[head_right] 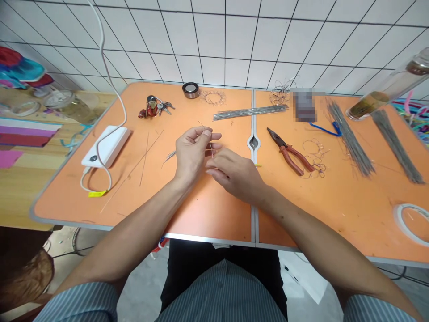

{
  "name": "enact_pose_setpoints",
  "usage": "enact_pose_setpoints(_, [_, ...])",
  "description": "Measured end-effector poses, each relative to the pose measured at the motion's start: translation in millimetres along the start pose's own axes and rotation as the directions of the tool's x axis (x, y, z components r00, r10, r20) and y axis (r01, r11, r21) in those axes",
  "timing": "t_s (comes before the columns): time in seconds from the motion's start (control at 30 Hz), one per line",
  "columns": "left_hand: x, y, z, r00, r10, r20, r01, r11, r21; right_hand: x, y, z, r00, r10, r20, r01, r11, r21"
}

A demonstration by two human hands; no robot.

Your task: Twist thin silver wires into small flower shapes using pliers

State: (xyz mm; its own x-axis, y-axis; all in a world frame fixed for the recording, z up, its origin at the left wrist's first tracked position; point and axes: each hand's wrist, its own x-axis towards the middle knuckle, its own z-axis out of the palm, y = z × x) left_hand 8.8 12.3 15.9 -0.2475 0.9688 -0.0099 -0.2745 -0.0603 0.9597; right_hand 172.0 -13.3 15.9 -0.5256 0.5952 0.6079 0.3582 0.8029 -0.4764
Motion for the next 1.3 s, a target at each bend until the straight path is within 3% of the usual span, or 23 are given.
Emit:
enact_pose_setpoints(0.1, [1.3,4.2,-0.7,1.000,-0.020,0.005,0.020,1.000,-0.006,3.6,0.2,-5.7,0.982,0.160,-0.103,-0.149,0.983,0.104])
enact_pose_setpoints(0.2, [1.8,11.4,-2.7,1.000,-0.010,0.010,0.010,1.000,-0.010,8.5,4.2,-15.0,0.883,0.440,-0.162,-0.366,0.862,0.350])
enact_pose_setpoints(0.27, [1.3,15.0,-3.5,1.000,0.020,0.016,-0.019,1.000,-0.008,11.2,7.7,-19.7,0.825,0.541,-0.164,-0.410,0.773,0.485])
enact_pose_setpoints(0.33, [0.4,16.7,-3.6,0.998,0.055,0.022,-0.055,0.998,-0.001,13.3,10.7,-22.1,0.799,0.580,-0.161,-0.413,0.722,0.555])
enact_pose_setpoints(0.5, [-0.7,16.6,-2.8,0.995,0.095,0.039,-0.094,0.995,-0.019,15.1,13.3,-22.0,0.791,0.595,-0.142,-0.403,0.681,0.611])
enact_pose_setpoints(1.3, [-11.4,24.2,1.9,0.986,0.149,0.070,-0.150,0.989,0.007,16.1,12.2,-21.7,0.810,0.571,-0.130,-0.360,0.660,0.659])
